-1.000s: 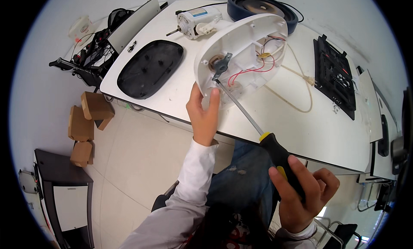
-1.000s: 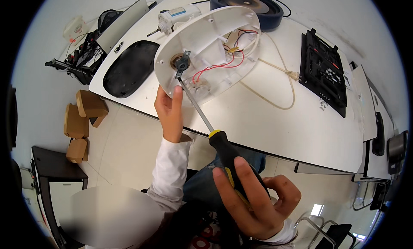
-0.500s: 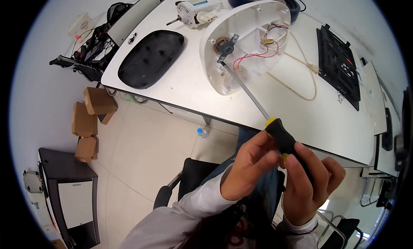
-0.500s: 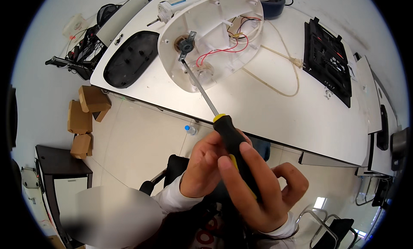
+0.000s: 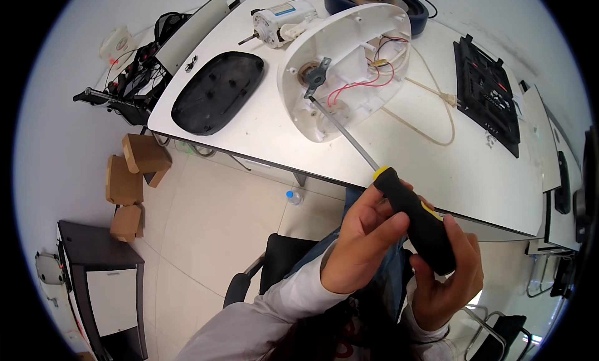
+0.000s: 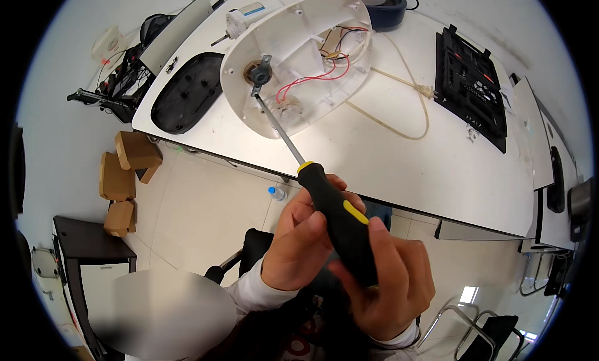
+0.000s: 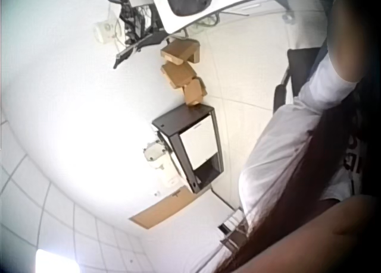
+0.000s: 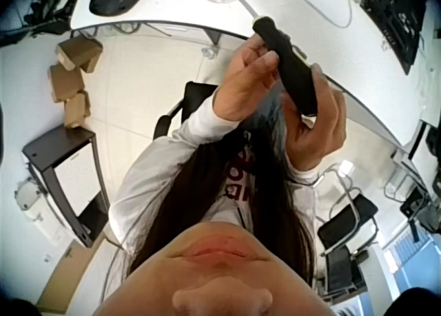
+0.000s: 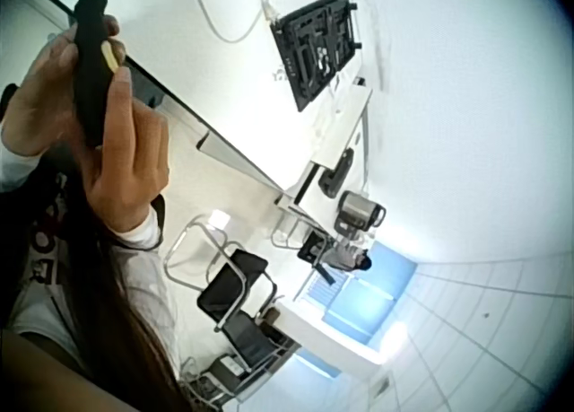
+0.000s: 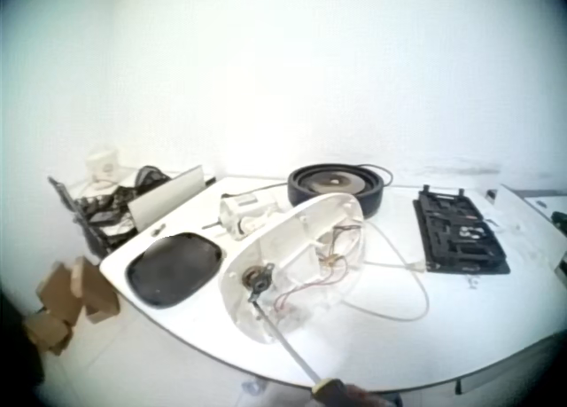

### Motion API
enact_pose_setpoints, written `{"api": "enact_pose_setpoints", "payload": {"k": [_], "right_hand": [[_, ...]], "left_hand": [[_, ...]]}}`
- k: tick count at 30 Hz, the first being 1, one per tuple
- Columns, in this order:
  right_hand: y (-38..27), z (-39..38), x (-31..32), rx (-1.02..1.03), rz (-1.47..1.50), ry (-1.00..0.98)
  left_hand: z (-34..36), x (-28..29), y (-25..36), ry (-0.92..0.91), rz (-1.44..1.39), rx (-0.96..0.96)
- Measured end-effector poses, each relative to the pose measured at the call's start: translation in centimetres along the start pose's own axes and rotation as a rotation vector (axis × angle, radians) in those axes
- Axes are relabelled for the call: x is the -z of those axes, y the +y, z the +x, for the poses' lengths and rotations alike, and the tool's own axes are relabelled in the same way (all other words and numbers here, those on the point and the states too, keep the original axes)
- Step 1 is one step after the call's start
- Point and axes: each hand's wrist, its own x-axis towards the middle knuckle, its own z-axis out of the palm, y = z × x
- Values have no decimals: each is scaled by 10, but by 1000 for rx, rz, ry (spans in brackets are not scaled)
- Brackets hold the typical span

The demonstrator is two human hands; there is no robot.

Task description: The person uses a screwdriver to remove and install screws on a white plastic housing containing wires and a motor. The person repeatedly picks up screws from the table and secures them into the housing while seated at a workbench.

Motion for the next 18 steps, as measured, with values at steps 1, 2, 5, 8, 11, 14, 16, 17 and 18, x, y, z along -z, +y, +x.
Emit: {"api": "enact_pose_setpoints", "payload": {"k": [1, 2, 5, 8, 11, 14, 16, 17, 18], "right_hand": [[-1, 1, 0, 5, 2, 19], [-2, 0, 0, -8, -12, 20], [-8, -2, 1, -51, -13, 34], [-12, 0, 3, -11, -8, 32], [-6, 9, 10, 76, 2, -27], [-7, 7, 3, -66, 220, -63], [-2, 1, 4, -110, 255, -105], [-2, 1, 2, -92, 203, -75], [-2, 0, 0, -72, 154, -46]], "left_hand": [[-1, -4, 4, 15, -8, 15], [-1, -6, 6, 30, -17, 30], [-4, -6, 4, 0, -76, 6], [0, -2, -3, 59, -80, 7], [1, 3, -5, 17, -120, 0], [-1, 7, -7, 36, -92, 5], [-2, 7, -5, 41, -99, 29], [-2, 6, -4, 43, -102, 42], [-2, 4, -2, 35, -86, 33]]}}
